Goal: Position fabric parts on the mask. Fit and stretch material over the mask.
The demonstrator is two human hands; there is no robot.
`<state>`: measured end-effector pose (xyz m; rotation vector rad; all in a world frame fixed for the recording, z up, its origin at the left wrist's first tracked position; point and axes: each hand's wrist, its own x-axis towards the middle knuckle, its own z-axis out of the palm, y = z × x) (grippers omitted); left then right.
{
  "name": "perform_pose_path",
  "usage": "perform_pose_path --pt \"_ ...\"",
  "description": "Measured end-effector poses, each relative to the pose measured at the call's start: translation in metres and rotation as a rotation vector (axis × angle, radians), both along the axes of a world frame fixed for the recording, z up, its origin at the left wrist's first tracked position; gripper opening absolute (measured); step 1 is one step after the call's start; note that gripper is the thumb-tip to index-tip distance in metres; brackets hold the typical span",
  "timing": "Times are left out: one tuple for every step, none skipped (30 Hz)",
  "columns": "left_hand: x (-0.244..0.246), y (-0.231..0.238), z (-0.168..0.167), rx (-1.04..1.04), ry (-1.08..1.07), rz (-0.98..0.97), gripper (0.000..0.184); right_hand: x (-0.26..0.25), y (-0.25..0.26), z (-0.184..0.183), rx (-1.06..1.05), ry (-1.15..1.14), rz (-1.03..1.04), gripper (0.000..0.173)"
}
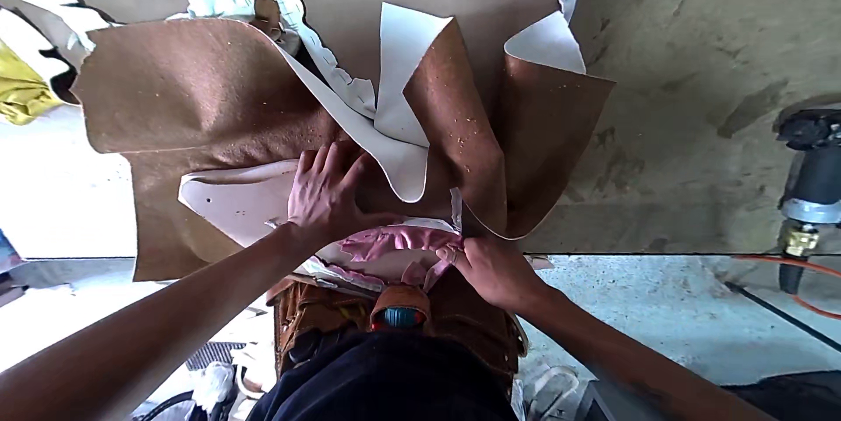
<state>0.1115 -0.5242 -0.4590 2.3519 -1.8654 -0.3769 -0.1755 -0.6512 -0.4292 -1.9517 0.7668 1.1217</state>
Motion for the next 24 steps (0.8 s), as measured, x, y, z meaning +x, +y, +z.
perform_pose_path --pt "0.0 0.0 0.001 -0.009 0.005 0.01 0.107 0.0 0.0 0.001 -0.004 -0.007 -0.004 0.07" --pt "0.001 0.0 0.002 -0.016 0.011 0.024 0.106 0.001 0.0 0.001 -0.001 -0.013 -0.013 0.07" --pt "0.003 0.0 0.003 -0.019 0.022 0.044 0.103 0.002 -0.001 0.002 0.012 -0.013 -0.026 0.071" --pt "0.003 -0.001 0.005 -0.026 0.035 0.069 0.099 0.002 -0.003 0.004 0.028 -0.009 -0.044 0.071" --pt "0.004 -0.001 0.006 -0.04 0.048 0.104 0.091 0.0 -0.003 0.005 0.043 -0.013 -0.067 0.07" --pt "0.004 -0.001 0.007 -0.058 0.054 0.154 0.082 -0.003 -0.003 0.004 0.058 -0.037 -0.117 0.07" --pt "0.005 -0.001 0.007 -0.075 0.043 0.221 0.073 -0.007 -0.003 0.003 0.086 -0.064 -0.179 0.07" --pt "0.005 -0.001 0.009 -0.079 0.022 0.298 0.065 -0.011 -0.003 0.002 0.118 -0.085 -0.237 0.07" --pt "0.007 -0.001 0.011 -0.069 -0.003 0.377 0.062 -0.014 -0.003 -0.001 0.151 -0.106 -0.283 0.07" --pt "0.008 -0.001 0.012 -0.041 -0.021 0.447 0.064 -0.016 -0.004 -0.003 0.185 -0.118 -0.31 0.07" --pt "0.008 0.0 0.012 -0.007 -0.024 0.492 0.067 -0.018 -0.005 -0.003 0.216 -0.128 -0.324 0.069" --pt "0.007 0.0 0.014 0.031 -0.016 0.512 0.07 -0.021 -0.005 -0.004 0.239 -0.147 -0.325 0.069" --pt "0.006 -0.001 0.016 0.072 -0.001 0.515 0.073 -0.024 -0.003 -0.003 0.261 -0.172 -0.327 0.068" --pt "0.007 -0.001 0.018 0.104 0.02 0.507 0.075 -0.028 0.002 0.001 0.273 -0.209 -0.352 0.067" --pt "0.009 -0.002 0.023 0.132 0.044 0.505 0.078 -0.031 0.008 0.007 0.27 -0.27 -0.409 0.063" --pt "0.012 -0.004 0.034 0.182 0.077 0.519 0.082 -0.033 0.015 0.017 0.269 -0.357 -0.492 0.056" --pt "0.014 -0.008 0.048 0.231 0.117 0.54 0.086 -0.033 0.022 0.03 0.275 -0.454 -0.582 0.046" --pt "0.011 -0.009 0.064 0.256 0.151 0.556 0.088 -0.034 0.03 0.047 0.312 -0.554 -0.681 0.041" --pt "0.005 -0.008 0.081 0.257 0.169 0.558 0.087 -0.033 0.038 0.065 0.367 -0.652 -0.784 0.042" --pt "-0.002 -0.006 0.1 0.248 0.185 0.541 0.086 -0.034 0.044 0.084 0.401 -0.75 -0.871 0.04" --pt "-0.006 -0.002 0.123 0.232 0.214 0.5 0.083 -0.037 0.048 0.103 0.405 -0.827 -0.904 0.037" --pt "-0.007 0.004 0.146 0.205 0.251 0.423 0.077 -0.042 0.048 0.12 0.42 -0.899 -0.909 0.033" --pt "-0.005 0.01 0.171 0.179 0.299 0.316 0.071 -0.047 0.043 0.135 0.45 -0.977 -0.893 0.029" --pt "-0.002 0.013 0.201 0.159 0.353 0.21 0.067 -0.051 0.037 0.148 0.489 -1.046 -0.863 0.027"
